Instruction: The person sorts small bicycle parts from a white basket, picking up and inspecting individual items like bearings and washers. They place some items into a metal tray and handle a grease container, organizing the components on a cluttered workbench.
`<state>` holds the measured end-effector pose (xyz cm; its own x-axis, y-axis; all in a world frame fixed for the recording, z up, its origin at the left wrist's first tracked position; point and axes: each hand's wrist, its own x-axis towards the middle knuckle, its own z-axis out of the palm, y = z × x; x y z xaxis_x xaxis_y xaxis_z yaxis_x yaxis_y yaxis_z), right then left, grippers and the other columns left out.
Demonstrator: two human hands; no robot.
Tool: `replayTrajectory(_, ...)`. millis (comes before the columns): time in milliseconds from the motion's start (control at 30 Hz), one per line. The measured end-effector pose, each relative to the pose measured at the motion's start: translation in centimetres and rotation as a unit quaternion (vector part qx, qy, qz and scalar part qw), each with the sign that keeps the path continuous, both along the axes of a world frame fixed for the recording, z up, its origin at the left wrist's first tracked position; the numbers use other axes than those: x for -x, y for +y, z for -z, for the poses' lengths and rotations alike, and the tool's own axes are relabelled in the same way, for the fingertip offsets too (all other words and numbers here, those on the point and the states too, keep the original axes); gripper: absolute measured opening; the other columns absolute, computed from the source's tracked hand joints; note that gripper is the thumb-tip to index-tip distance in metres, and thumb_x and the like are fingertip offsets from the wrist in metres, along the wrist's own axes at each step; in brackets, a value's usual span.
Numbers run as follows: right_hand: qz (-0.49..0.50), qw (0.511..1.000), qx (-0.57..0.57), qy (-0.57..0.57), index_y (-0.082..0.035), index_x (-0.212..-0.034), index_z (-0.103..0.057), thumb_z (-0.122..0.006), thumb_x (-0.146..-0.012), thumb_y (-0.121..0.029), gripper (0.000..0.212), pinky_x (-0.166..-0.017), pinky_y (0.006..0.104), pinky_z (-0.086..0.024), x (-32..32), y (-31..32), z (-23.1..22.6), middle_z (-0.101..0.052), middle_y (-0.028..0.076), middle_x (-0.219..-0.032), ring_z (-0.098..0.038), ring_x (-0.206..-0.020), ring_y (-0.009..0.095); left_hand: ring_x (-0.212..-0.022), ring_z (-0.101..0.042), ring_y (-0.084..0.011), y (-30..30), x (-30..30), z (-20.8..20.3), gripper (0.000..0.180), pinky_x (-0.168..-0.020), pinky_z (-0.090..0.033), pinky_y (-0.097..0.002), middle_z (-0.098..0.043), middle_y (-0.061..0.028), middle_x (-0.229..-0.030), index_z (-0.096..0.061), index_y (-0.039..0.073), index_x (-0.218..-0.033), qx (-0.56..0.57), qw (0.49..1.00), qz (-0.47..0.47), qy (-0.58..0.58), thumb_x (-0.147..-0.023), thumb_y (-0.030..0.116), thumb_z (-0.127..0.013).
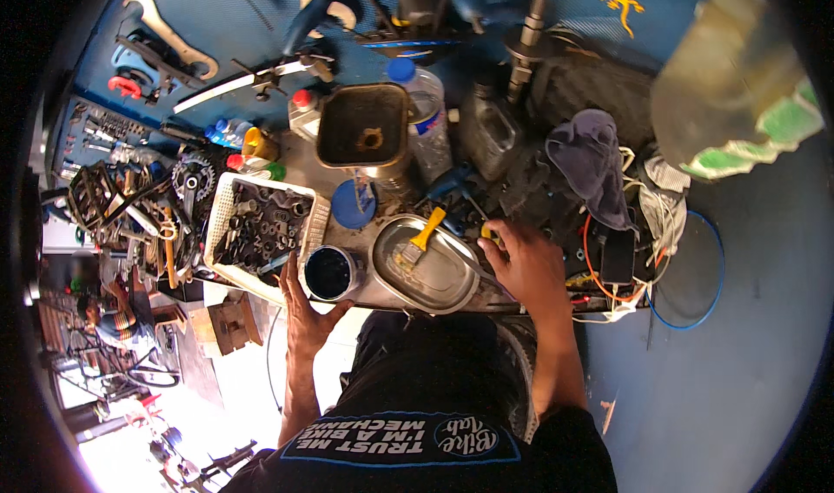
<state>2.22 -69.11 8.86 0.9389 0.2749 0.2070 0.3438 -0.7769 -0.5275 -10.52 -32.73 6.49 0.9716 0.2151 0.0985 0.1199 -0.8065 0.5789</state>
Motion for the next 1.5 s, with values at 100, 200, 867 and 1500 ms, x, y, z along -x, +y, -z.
replayTrajectory(100,-0.043,0.999,-0.009,0.014,-0.012,-0.114,-0.071,-0.077,-0.097,-0.031,0.026,-0.068,0.0402,-0.058,0.1,2.3,0.0,-0.075,0.008,-0.092,-0.074,-0.080,0.029,-0.149,-0.041,-0.0437,1.5,1.1,0.7,0.124,-0.120,-0.038,-0.0566,-0.040,-0.0262,-0.161,-0.026,0.002,-0.166,-0.030,0.998,-0.031,-0.037,-0.071,0.029,-0.101)
replayTrajectory(200,-0.095,0.995,0.029,-0.016,-0.011,-0.119,-0.070,-0.077,-0.097,-0.030,0.029,-0.072,0.0415,-0.060,0.6,5.1,0.4,-0.075,0.009,-0.095,-0.075,-0.084,0.030,-0.134,-0.056,-0.0377,4.9,2.6,1.4,0.102,-0.107,-0.048,-0.0520,-0.054,-0.0203,-0.151,-0.041,0.002,-0.158,-0.027,0.991,-0.093,-0.088,-0.077,0.027,-0.097)
replayTrajectory(867,-0.060,0.988,0.143,-0.023,-0.003,-0.116,-0.068,-0.064,-0.094,-0.006,0.023,-0.081,0.0510,-0.062,-10.8,29.1,4.9,-0.071,0.023,-0.107,-0.073,-0.096,0.043,-0.106,-0.065,-0.0243,16.4,5.5,3.8,0.038,-0.072,-0.061,-0.0336,-0.064,-0.0111,-0.127,-0.064,0.009,-0.131,0.107,0.968,-0.209,-0.093,-0.097,0.018,-0.078)
replayTrajectory(1500,-0.087,0.994,-0.027,0.053,-0.008,-0.136,-0.067,-0.080,-0.095,-0.038,0.052,-0.080,0.0435,-0.059,-2.4,25.8,0.0,-0.072,0.015,-0.117,-0.074,-0.087,0.032,-0.082,-0.075,-0.0200,21.3,4.0,7.2,0.050,-0.061,-0.066,-0.0351,-0.069,-0.0100,-0.100,-0.058,0.003,-0.112,0.505,0.778,-0.369,0.052,-0.094,0.043,-0.084)
